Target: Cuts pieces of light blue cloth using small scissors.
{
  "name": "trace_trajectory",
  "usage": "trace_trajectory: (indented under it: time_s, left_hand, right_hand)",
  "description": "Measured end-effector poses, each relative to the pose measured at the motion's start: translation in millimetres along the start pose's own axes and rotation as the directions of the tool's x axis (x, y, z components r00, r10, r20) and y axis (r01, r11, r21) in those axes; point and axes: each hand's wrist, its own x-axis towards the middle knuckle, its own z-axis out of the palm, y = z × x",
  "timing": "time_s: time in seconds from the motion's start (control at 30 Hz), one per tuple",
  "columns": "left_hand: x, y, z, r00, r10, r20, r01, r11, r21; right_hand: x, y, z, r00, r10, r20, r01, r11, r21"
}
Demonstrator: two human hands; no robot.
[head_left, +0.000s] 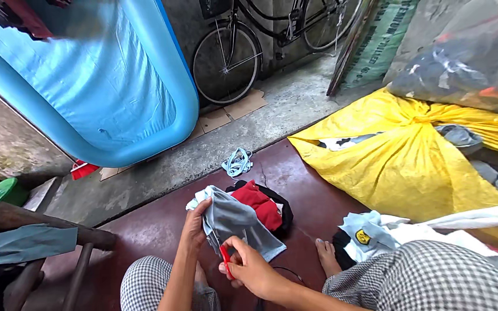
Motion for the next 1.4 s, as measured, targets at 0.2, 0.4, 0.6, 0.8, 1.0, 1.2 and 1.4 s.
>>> trace_trajectory:
  time_s: [0.2,0.4,0.6,0.8,1.0,1.2,1.4]
  left_hand:
    - [-20.9,56.1,4.5,0.989,0.09,0.116,-0.113,0.972,0.205]
    - [-29.1,51.1,-7.5,0.959,0.099,0.267,-0.146,0.976,0.164]
    - [-35.1,47.1,-12.8,0.943,0.084,0.321,-0.123,0.987,0.104]
    - [-40.6,48.6,-20.0,0.942,0.097,0.322,-0.135,0.986,0.097]
    - [-50.0,46.8,-9.1,0.969,0.104,0.225,-0.142,0.977,0.159]
    - [-48.2,44.3,-3.9,0.98,0.109,0.169,-0.146,0.963,0.227]
    - [-47.9,44.1,-3.9,0.982,0.117,0.146,-0.154,0.95,0.271]
  right_hand:
    - [-10.5,-37.1,-11.3,0.989,-0.143,-0.026,0.145,0.981,0.126]
    - [-7.3,-38.2,-22.5,0.973,-0.227,0.045,0.22,0.968,0.123]
    - [-4.0,-35.9,-24.3,0.947,-0.275,0.167,0.23,0.941,0.246]
    - [-0.6,-35.4,-23.3,0.931,-0.312,0.191,0.251,0.925,0.286]
    - [2.9,-31.1,-21.8,0.936,-0.314,0.16,0.268,0.929,0.255]
    - [1.4,-30.2,-20.2,0.939,-0.32,0.126,0.28,0.924,0.262]
    - [-1.3,-32.3,-21.5,0.943,-0.314,0.114,0.276,0.924,0.265]
